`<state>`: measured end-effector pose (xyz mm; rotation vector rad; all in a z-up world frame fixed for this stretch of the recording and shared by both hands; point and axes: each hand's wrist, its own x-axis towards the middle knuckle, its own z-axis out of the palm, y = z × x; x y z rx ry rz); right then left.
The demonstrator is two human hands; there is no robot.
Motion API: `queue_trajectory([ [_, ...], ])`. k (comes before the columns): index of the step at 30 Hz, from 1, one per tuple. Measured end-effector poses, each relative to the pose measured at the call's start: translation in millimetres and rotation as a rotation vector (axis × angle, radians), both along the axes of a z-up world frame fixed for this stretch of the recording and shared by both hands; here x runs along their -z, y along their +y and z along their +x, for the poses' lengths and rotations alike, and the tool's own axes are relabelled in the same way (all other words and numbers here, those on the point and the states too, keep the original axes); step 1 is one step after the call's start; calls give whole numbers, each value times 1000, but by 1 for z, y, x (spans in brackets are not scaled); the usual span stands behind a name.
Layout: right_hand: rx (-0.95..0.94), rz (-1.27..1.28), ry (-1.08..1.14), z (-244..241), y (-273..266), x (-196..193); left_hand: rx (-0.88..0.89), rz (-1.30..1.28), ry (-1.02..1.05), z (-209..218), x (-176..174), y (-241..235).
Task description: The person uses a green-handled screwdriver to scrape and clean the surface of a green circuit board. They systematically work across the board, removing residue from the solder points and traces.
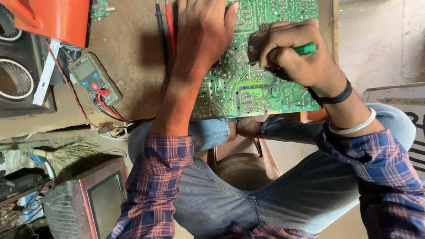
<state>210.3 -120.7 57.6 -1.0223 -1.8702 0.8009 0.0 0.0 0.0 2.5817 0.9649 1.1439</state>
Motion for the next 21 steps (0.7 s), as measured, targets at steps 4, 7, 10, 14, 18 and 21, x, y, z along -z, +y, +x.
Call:
queue_trajectory([
  [4,70,20,-18,-4,-4,-2,-9,96,-17,0,-8,-3],
  [7,34,10,-13,-4,-3,-4,-17,70,-16,0,-11,-4],
  [10,22,-13,33,-4,-3,-5,-3,108,-30,1,-13,-3],
  [14,22,-44,25,-4,-4,-5,-11,100,-12,-1,-12,-3],
  [18,96,-35,34,-7,-4,-4,-3,118,-11,0,-12,-2],
  [21,40,6,-26,-4,-2,-6,-10,67,-10,1,-11,-2],
])
